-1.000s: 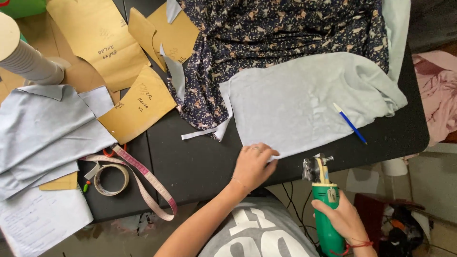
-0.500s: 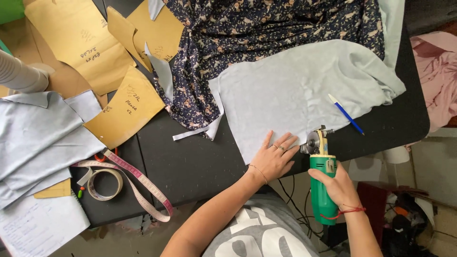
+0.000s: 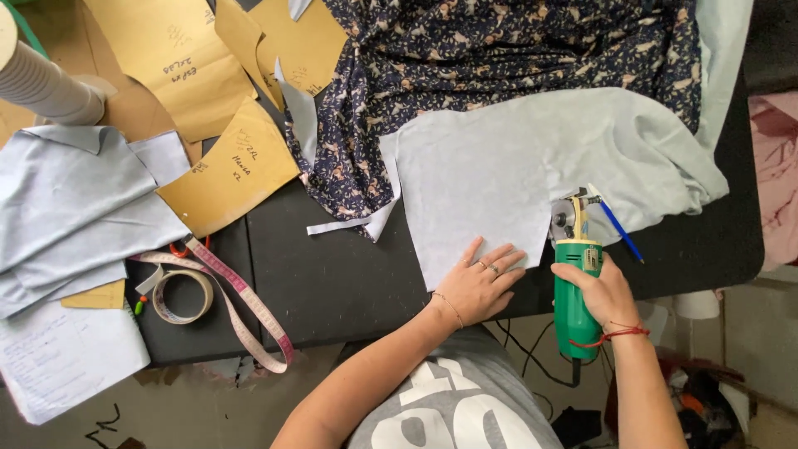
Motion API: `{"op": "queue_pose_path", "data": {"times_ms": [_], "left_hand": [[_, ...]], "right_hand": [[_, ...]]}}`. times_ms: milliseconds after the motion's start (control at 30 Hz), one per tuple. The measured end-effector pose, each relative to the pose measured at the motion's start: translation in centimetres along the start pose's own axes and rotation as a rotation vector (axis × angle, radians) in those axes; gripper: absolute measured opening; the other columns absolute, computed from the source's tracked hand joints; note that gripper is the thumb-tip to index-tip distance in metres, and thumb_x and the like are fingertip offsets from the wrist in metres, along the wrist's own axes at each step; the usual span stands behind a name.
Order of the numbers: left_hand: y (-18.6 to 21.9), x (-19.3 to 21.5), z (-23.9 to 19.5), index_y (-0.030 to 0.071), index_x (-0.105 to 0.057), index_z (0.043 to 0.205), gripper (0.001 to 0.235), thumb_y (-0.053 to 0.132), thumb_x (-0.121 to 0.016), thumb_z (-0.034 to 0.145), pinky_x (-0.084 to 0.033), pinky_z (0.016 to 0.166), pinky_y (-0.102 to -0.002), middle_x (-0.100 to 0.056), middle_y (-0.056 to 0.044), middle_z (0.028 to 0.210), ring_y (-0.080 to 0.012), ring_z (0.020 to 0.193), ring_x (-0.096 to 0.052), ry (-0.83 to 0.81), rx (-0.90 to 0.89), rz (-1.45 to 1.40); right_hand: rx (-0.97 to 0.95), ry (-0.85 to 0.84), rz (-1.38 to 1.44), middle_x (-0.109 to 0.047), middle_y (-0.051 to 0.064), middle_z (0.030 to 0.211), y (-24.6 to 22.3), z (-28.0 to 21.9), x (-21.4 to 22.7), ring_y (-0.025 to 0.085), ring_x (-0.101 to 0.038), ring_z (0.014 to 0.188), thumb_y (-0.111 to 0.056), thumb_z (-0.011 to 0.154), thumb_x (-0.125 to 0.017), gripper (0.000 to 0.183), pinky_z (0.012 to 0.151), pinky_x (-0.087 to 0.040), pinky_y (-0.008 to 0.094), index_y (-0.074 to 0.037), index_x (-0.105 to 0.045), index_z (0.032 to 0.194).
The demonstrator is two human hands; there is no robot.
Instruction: Laying out patterns on fabric, marking them, and cutting out pieces using a rotary cutter and scissors.
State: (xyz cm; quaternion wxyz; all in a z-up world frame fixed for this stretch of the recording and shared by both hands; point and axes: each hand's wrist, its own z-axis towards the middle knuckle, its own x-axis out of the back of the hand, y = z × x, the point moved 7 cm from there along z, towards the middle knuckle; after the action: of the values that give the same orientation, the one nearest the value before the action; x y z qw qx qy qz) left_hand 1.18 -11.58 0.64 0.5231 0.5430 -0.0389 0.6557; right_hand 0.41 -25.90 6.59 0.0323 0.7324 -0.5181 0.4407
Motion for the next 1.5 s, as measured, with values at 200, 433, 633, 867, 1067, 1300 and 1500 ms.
{"op": "queue_pose_path", "data": {"times_ms": [200,433,633,867,1067,1300,1500], "left_hand": [[0.1,0.5,0.3,0.019,-0.051,0.105,0.031,0.025,-0.056,0.075,-0.015,0.106,-0.045,-0.047,0.001,0.125,-0.0133,0.121,-0.040,0.013,0.008,0.001],[-0.3,0.1,0.8,0.020,-0.053,0.093,0.017,0.022,-0.056,0.077,-0.020,0.104,-0.041,-0.053,0.005,0.116,-0.0098,0.114,-0.046,0.083,0.063,0.021],[-0.2,-0.2,1.2,0.021,-0.049,0.076,0.015,0.027,-0.062,0.076,-0.028,0.099,-0.035,-0.059,0.010,0.100,-0.0053,0.102,-0.053,0.191,0.157,0.041],[-0.1,-0.5,1.5,0.021,-0.047,0.072,0.019,0.033,-0.061,0.078,-0.032,0.096,-0.033,-0.058,0.012,0.091,-0.0045,0.094,-0.055,0.264,0.219,0.148],[0.5,1.3,2.0,0.018,-0.047,0.074,0.019,0.033,-0.056,0.081,-0.029,0.099,-0.040,-0.057,0.005,0.100,-0.0116,0.100,-0.054,0.293,0.230,0.178],[0.3,0.7,2.5,0.012,-0.048,0.071,0.020,0.024,-0.056,0.085,-0.026,0.102,-0.048,-0.049,-0.003,0.125,-0.0194,0.121,-0.042,-0.031,0.213,0.144],[1.2,0.2,1.6,0.009,-0.041,0.077,0.019,0.013,-0.058,0.085,-0.026,0.105,-0.047,-0.053,-0.007,0.122,-0.0235,0.115,-0.050,0.029,0.175,0.037]], "right_hand": [[0.056,-0.096,-0.111,-0.054,0.025,0.105,-3.9,1.8,1.9,0.041,-0.046,0.108,-0.046,0.058,-0.070,0.070,0.089,-0.035,0.047,-0.001,-0.050,0.107],[0.147,-0.176,-0.213,-0.055,0.028,0.102,-4.7,6.0,3.1,0.041,-0.047,0.106,-0.044,0.058,-0.071,0.067,0.089,-0.036,0.047,0.000,-0.050,0.104],[0.232,-0.224,-0.307,-0.055,0.028,0.104,-5.4,9.6,3.5,0.043,-0.047,0.106,-0.050,0.053,-0.072,0.074,0.088,-0.037,0.048,-0.001,-0.050,0.104],[0.293,-0.271,-0.385,-0.056,0.025,0.104,-8.1,12.2,3.4,0.040,-0.048,0.106,-0.048,0.051,-0.073,0.073,0.088,-0.038,0.046,-0.003,-0.050,0.105],[0.359,-0.306,-0.453,-0.055,0.025,0.107,-10.6,14.3,2.6,0.040,-0.047,0.108,-0.047,0.051,-0.072,0.075,0.088,-0.037,0.045,-0.002,-0.051,0.107],[0.405,-0.302,-0.525,-0.060,0.009,0.087,-14.4,15.2,1.5,0.027,-0.053,0.077,-0.033,0.062,-0.059,0.034,0.068,-0.038,0.036,-0.012,-0.056,0.090],[0.400,-0.398,-0.647,-0.056,0.011,0.070,-15.3,17.6,2.0,0.025,-0.049,0.056,-0.029,0.065,-0.063,0.029,0.051,-0.037,0.033,-0.010,-0.052,0.084]]}}
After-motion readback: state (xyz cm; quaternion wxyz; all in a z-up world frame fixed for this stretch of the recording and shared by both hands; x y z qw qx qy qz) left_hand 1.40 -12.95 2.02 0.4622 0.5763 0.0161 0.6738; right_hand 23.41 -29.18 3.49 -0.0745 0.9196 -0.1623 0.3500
